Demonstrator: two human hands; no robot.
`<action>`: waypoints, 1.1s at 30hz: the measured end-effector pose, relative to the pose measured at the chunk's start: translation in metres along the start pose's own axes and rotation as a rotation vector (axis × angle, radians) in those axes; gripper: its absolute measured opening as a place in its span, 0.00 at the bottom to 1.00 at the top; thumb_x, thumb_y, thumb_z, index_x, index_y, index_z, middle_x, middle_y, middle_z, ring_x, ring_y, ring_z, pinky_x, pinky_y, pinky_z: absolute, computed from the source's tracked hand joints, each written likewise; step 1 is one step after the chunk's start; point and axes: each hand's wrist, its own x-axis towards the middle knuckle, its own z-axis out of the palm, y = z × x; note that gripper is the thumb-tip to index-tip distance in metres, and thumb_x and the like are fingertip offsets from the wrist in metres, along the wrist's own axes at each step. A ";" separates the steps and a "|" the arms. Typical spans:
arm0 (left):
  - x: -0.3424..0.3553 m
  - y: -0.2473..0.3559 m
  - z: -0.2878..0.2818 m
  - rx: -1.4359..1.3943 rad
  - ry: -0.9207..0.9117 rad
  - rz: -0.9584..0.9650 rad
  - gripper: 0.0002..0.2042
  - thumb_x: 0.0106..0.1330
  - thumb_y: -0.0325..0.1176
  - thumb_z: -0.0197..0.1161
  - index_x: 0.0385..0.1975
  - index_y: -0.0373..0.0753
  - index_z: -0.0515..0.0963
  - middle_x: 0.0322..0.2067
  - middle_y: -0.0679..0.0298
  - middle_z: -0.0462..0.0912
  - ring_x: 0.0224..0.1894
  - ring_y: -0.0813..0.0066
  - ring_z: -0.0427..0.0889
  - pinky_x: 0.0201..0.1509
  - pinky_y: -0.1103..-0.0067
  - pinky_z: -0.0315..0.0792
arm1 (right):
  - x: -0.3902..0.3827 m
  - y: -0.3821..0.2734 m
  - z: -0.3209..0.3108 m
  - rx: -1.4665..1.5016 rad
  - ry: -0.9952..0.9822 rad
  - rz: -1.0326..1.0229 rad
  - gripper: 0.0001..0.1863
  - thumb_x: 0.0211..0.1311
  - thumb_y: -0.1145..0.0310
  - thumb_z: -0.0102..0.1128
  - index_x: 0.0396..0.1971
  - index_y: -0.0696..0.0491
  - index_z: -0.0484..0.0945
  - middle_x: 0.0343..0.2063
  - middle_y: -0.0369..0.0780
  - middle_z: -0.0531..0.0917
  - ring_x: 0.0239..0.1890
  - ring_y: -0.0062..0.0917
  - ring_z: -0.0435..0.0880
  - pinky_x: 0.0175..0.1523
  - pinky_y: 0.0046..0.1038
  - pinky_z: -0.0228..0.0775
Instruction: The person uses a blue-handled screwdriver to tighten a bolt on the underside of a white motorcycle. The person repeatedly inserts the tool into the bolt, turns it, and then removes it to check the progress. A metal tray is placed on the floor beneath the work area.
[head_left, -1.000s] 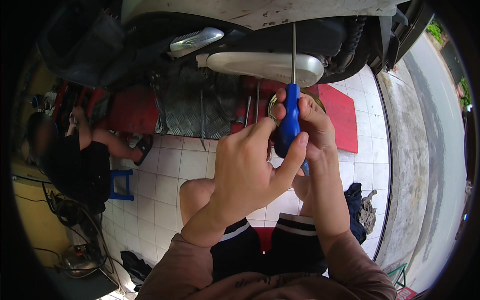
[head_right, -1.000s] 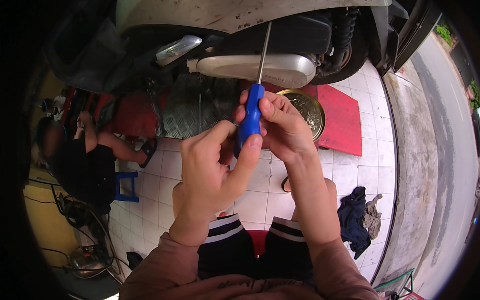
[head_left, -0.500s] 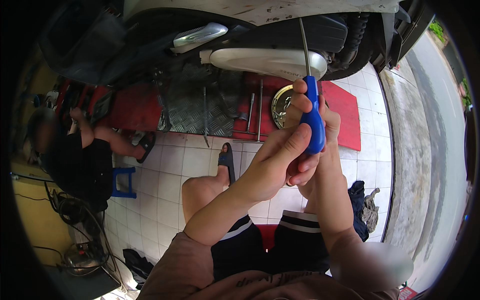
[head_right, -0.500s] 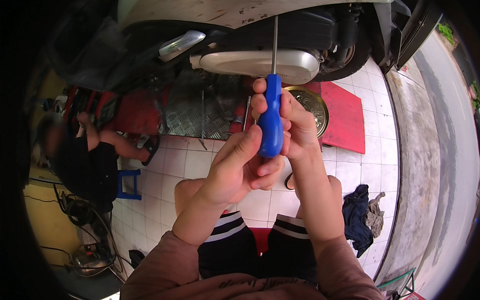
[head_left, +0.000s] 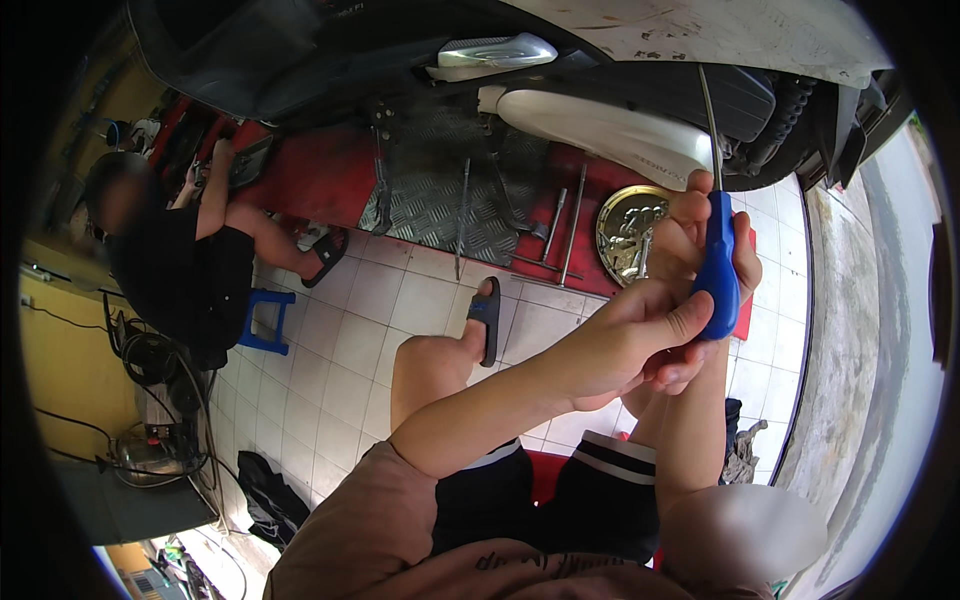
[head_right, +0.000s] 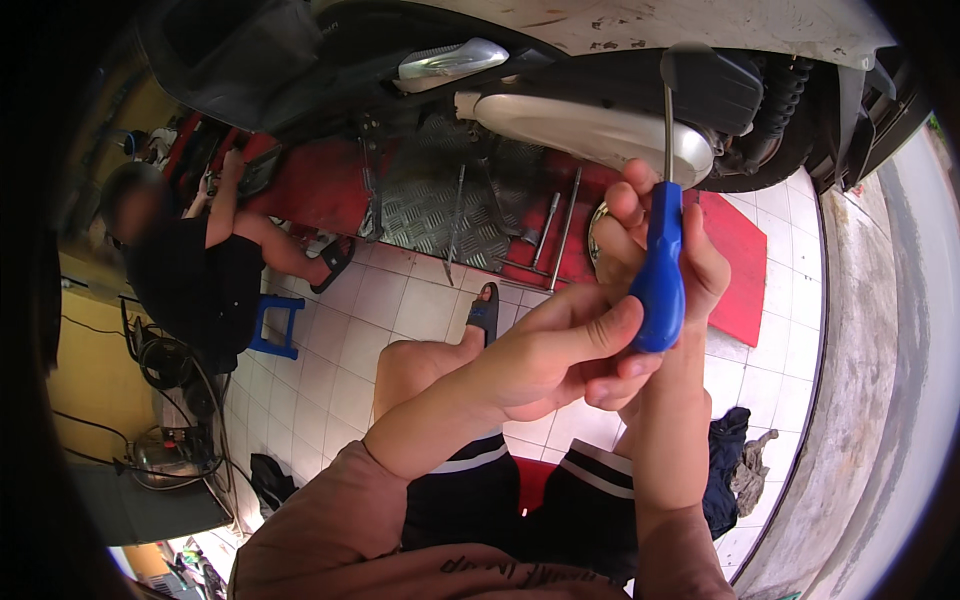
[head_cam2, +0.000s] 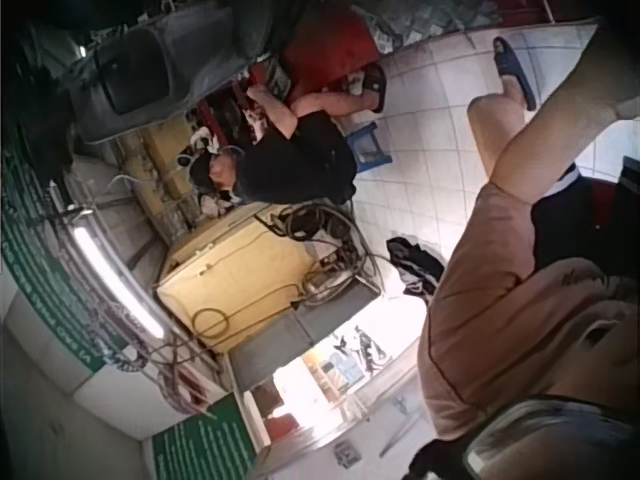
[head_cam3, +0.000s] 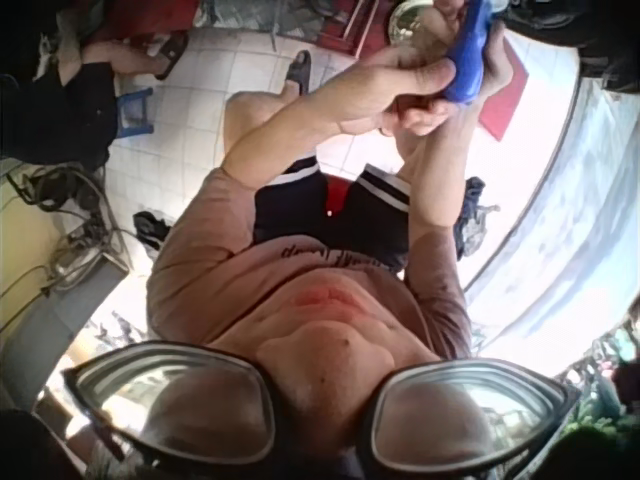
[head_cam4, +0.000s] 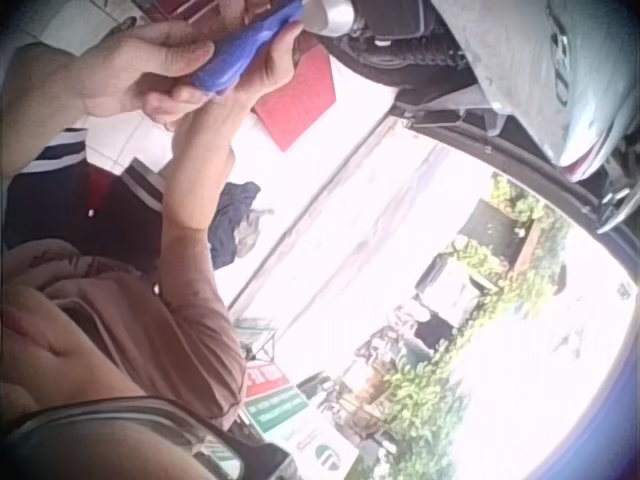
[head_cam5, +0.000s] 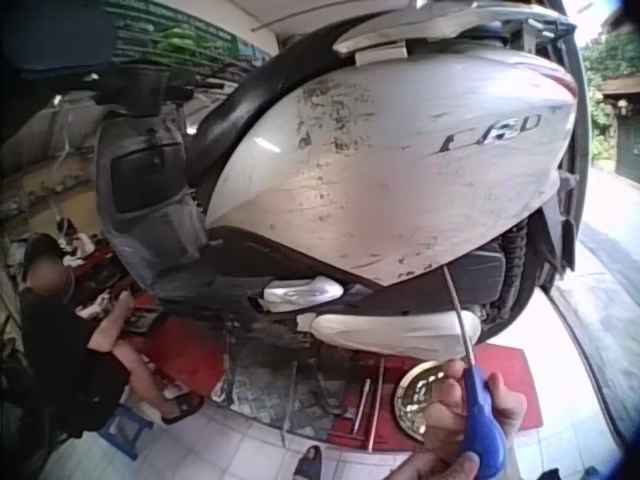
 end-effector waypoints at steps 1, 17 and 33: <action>0.002 -0.003 0.000 -0.107 -0.011 -0.015 0.18 0.75 0.47 0.53 0.37 0.35 0.72 0.20 0.68 0.70 0.16 0.85 0.62 0.21 0.86 0.55 | 0.000 -0.002 -0.003 0.059 -0.037 -0.008 0.23 0.69 0.54 0.56 0.52 0.57 0.67 0.32 0.36 0.77 0.26 0.14 0.65 0.24 0.14 0.58; -0.013 0.033 0.004 0.134 0.058 -0.090 0.20 0.74 0.43 0.51 0.50 0.30 0.75 0.24 0.66 0.73 0.18 0.87 0.63 0.22 0.87 0.56 | 0.001 -0.011 -0.005 -0.067 -0.016 0.095 0.26 0.71 0.61 0.57 0.56 0.66 0.64 0.49 0.49 0.77 0.24 0.06 0.69 0.23 0.06 0.64; -0.017 0.009 0.017 0.503 0.154 0.143 0.15 0.75 0.40 0.53 0.43 0.31 0.72 0.23 0.63 0.76 0.19 0.80 0.72 0.23 0.85 0.63 | -0.001 -0.004 0.011 -0.041 0.175 0.072 0.25 0.68 0.58 0.61 0.54 0.61 0.67 0.40 0.46 0.80 0.21 0.07 0.71 0.22 0.09 0.68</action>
